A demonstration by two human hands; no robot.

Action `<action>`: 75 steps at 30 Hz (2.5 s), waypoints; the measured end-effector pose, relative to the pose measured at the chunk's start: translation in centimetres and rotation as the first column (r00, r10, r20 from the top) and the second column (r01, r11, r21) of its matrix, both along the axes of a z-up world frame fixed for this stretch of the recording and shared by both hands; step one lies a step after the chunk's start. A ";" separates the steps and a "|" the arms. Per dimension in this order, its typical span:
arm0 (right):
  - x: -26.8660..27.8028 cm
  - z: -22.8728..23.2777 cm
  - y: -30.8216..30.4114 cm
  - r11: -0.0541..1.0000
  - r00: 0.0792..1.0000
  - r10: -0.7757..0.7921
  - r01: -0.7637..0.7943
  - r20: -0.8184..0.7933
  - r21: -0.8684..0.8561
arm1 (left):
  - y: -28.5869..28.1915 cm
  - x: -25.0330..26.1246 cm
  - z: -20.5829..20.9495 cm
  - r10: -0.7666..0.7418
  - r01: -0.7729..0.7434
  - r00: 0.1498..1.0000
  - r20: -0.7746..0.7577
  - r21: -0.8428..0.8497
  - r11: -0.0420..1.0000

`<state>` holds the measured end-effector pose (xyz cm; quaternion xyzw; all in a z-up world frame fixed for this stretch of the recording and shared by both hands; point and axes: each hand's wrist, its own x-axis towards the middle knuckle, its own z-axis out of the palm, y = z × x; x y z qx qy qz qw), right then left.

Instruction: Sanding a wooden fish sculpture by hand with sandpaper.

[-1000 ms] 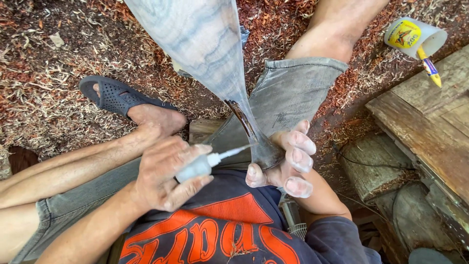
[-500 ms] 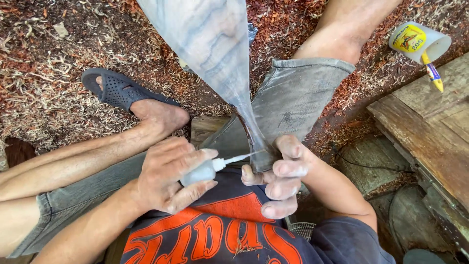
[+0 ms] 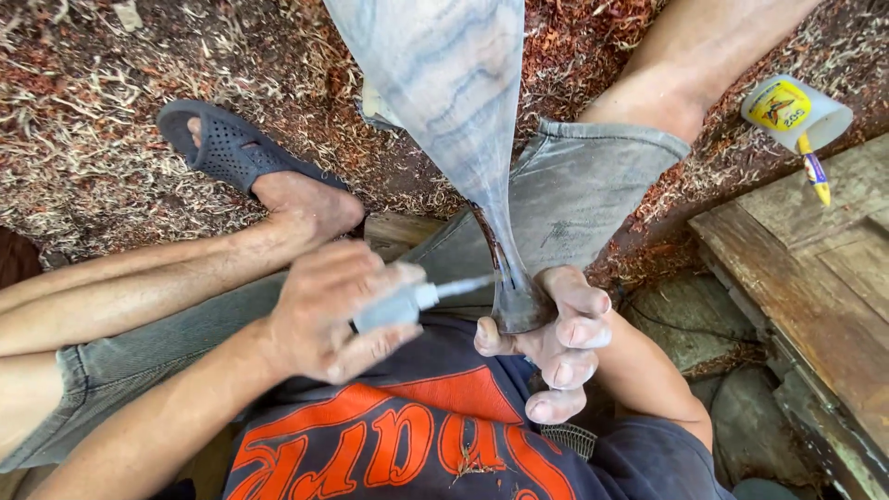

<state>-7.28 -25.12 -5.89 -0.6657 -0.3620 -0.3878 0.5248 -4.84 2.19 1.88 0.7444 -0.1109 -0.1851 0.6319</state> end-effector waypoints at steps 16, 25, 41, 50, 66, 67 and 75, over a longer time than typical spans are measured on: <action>0.8 1.8 0.4 0.999 0.984 -0.028 0.023 -0.178 -0.031 | -1.2 -1.4 -1.7 0.089 -0.087 0.990 -0.106 0.024 0.996; 0.5 2.8 0.5 0.986 0.952 -0.153 0.164 -0.266 0.020 | -0.8 -1.5 -0.9 0.094 -0.097 0.993 -0.075 -0.043 0.994; 2.0 4.4 3.0 0.928 0.785 -0.247 0.359 -0.569 0.093 | -1.6 -1.8 -0.9 0.085 -0.088 0.994 -0.064 -0.042 0.995; 7.3 7.8 2.3 0.879 0.546 -0.317 0.476 -0.776 -0.025 | 5.2 1.0 -6.8 0.503 -0.485 0.859 -0.095 0.165 0.859; 18.4 9.2 -8.3 0.801 0.759 -0.496 0.211 -0.422 -0.561 | 13.8 0.2 -24.5 0.591 -0.696 0.708 0.386 0.523 0.492; 19.1 10.1 -7.3 0.799 0.761 -0.495 0.209 -0.419 -0.564 | 14.0 0.1 -24.8 0.595 -0.697 0.706 0.383 0.521 0.492; 21.0 11.1 -7.7 0.981 0.615 -0.112 0.193 -0.780 0.011 | 15.0 -1.3 -27.7 0.613 -0.653 0.737 0.285 0.537 0.534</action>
